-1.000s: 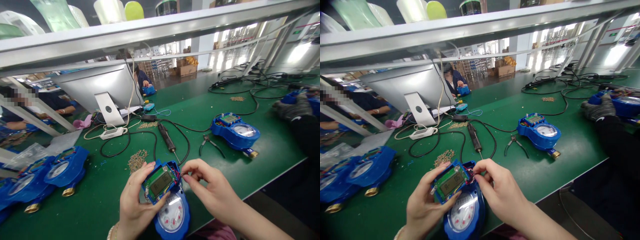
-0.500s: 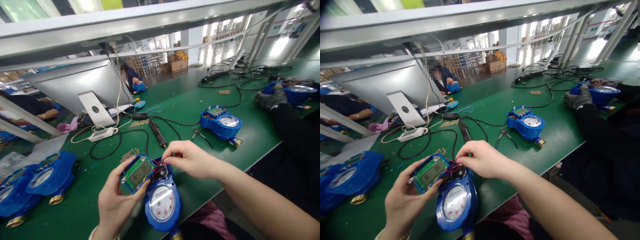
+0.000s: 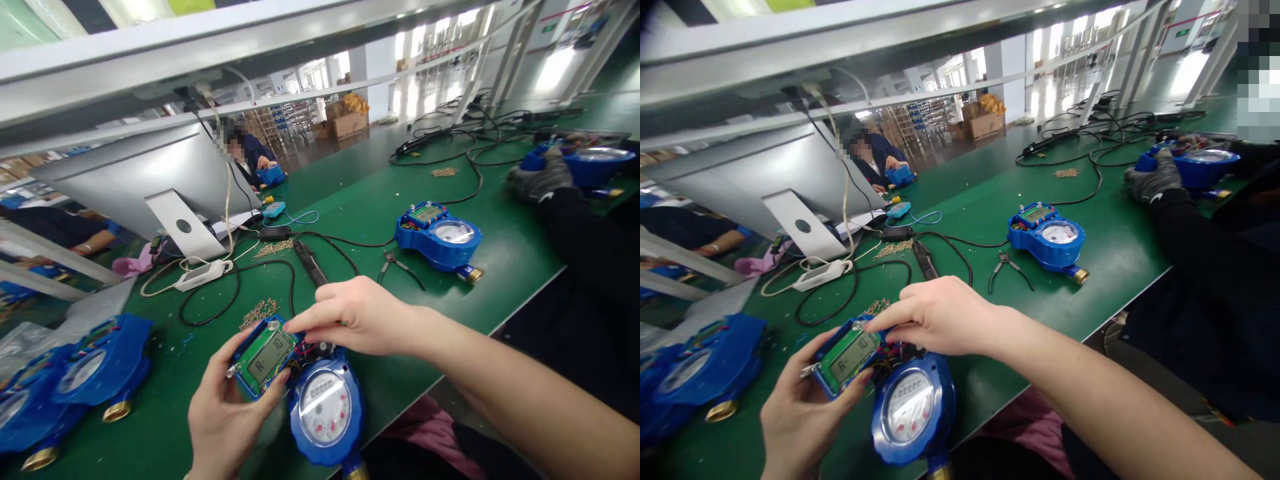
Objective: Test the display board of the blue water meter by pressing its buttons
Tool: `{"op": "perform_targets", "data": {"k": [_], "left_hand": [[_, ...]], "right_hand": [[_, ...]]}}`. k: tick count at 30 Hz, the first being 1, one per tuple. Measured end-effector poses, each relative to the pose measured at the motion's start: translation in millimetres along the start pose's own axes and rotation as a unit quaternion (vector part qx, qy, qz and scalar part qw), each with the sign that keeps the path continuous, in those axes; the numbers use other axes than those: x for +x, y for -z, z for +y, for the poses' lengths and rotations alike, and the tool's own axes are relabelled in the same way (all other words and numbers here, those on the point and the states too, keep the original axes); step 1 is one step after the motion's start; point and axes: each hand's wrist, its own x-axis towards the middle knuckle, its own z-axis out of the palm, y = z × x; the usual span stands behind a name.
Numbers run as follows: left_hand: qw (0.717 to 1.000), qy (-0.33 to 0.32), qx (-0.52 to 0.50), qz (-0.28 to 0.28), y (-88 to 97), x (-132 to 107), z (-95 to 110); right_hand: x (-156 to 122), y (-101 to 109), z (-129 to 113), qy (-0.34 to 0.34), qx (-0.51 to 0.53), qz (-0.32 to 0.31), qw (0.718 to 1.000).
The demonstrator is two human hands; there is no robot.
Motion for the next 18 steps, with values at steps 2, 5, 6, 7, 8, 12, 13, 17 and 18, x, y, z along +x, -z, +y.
{"op": "perform_targets", "data": {"k": [2, 5, 6, 7, 8, 12, 13, 17, 18], "left_hand": [[1.000, 0.007, 0.012, -0.009, 1.9, -1, -2], [0.999, 0.021, 0.031, -0.020, 4.4, -3, -6], [0.999, 0.024, 0.038, -0.024, 5.1, -4, -8], [0.998, 0.025, 0.046, -0.027, 5.6, -5, -9], [0.998, 0.023, 0.055, -0.030, 6.1, -5, -9], [0.994, -0.008, 0.093, -0.051, 7.3, -4, -6], [0.994, -0.017, 0.098, -0.054, 7.6, -3, -5], [0.993, -0.045, 0.096, -0.057, 7.5, -3, -3], [0.993, -0.050, 0.092, -0.053, 7.0, -4, -3]], "right_hand": [[-3, -1, -1, 0.029, -0.100, -0.001, 0.995], [-4, -4, -3, 0.038, -0.185, -0.014, 0.982], [-4, -4, -4, 0.033, -0.186, -0.017, 0.982], [-3, -4, -5, 0.025, -0.172, -0.017, 0.985], [-1, -4, -7, 0.013, -0.149, -0.016, 0.989], [5, -2, -13, -0.021, -0.071, -0.023, 0.997], [6, -1, -14, -0.024, -0.065, -0.026, 0.997], [7, 1, -12, -0.051, -0.023, -0.036, 0.998], [7, 2, -11, -0.063, -0.007, -0.038, 0.997]]}}
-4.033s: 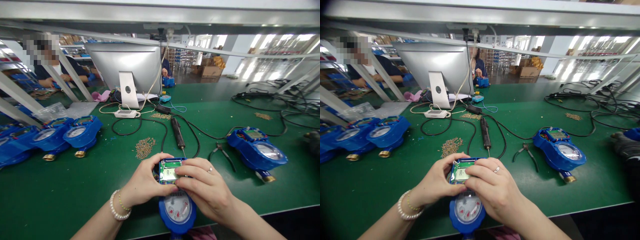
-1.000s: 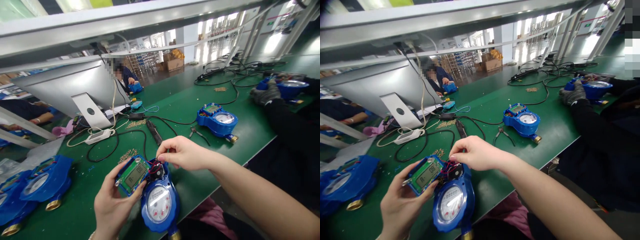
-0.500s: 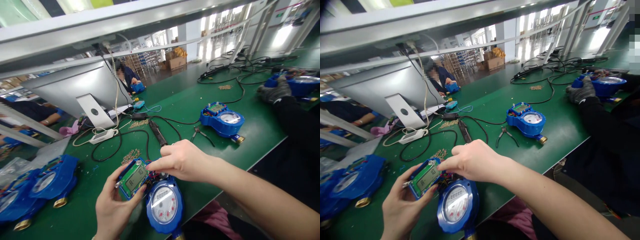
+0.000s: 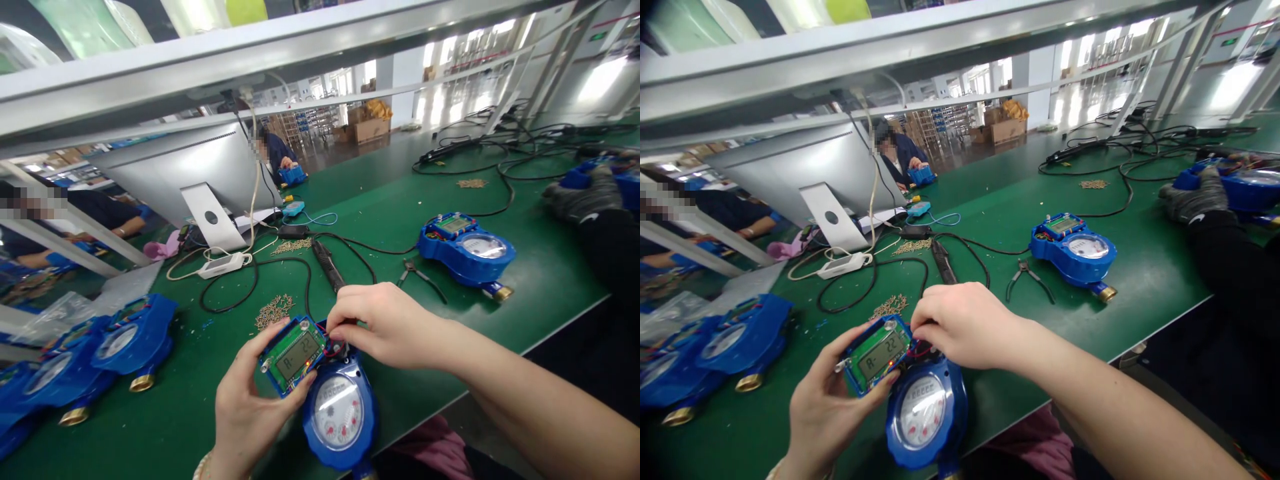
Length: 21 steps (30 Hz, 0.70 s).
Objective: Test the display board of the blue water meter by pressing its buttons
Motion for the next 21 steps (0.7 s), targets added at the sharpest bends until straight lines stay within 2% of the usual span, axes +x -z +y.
{"op": "perform_targets", "data": {"k": [4, 8, 11, 14, 16, 18, 21], "left_hand": [[1.000, -0.013, -0.010, 0.018, -2.8, -1, 0], [1.000, -0.015, 0.008, 0.006, -3.2, 2, 2], [0.999, -0.022, 0.032, -0.007, -0.9, 4, 4], [0.998, -0.029, 0.055, -0.011, 1.5, 7, 8], [0.997, -0.031, 0.066, -0.012, 2.5, 8, 12], [0.996, -0.036, 0.075, -0.012, 2.5, 10, 15], [0.993, -0.069, 0.095, -0.001, 1.3, 12, 19]], "right_hand": [[-1, 0, 6, -0.025, 0.042, -0.005, 0.999], [-4, -2, 10, -0.005, 0.024, -0.001, 1.000], [-8, -6, 12, 0.052, -0.056, 0.005, 0.997], [-10, -10, 13, 0.121, -0.172, 0.034, 0.977], [-9, -13, 12, 0.141, -0.208, 0.050, 0.967], [-6, -13, 10, 0.126, -0.203, 0.042, 0.970], [-2, -11, 2, 0.056, -0.157, -0.004, 0.986]]}}
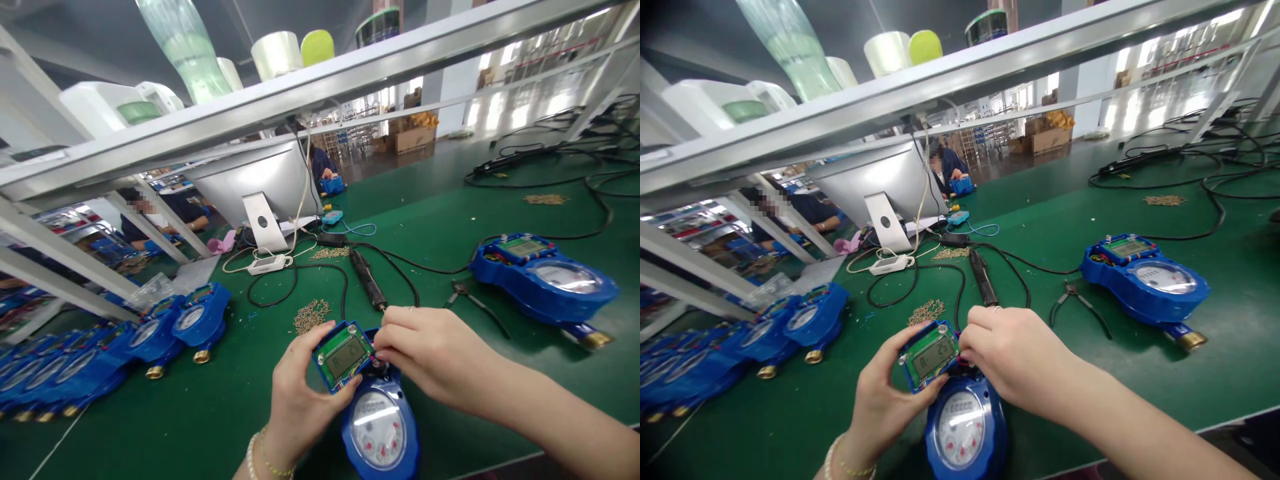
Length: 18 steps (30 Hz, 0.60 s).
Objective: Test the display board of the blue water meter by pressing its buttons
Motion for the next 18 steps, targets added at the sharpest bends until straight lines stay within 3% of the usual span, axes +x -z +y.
{"op": "perform_targets", "data": {"k": [5, 8, 13, 15, 18], "left_hand": [[0.995, -0.091, 0.023, 0.016, -0.6, 4, 3], [0.994, -0.104, 0.014, 0.010, 1.4, 4, 3], [0.998, -0.015, -0.059, -0.023, 3.8, 0, 1], [0.995, 0.030, -0.092, -0.038, 3.2, -3, 0], [0.986, 0.081, -0.140, -0.040, 1.6, -6, -3]], "right_hand": [[8, 14, -5, -0.129, 0.083, -0.088, 0.984], [13, 16, 5, -0.166, 0.190, -0.149, 0.956], [20, 11, 27, -0.148, 0.376, -0.214, 0.889], [20, 10, 29, -0.138, 0.374, -0.213, 0.892], [18, 10, 25, -0.111, 0.292, -0.198, 0.929]]}}
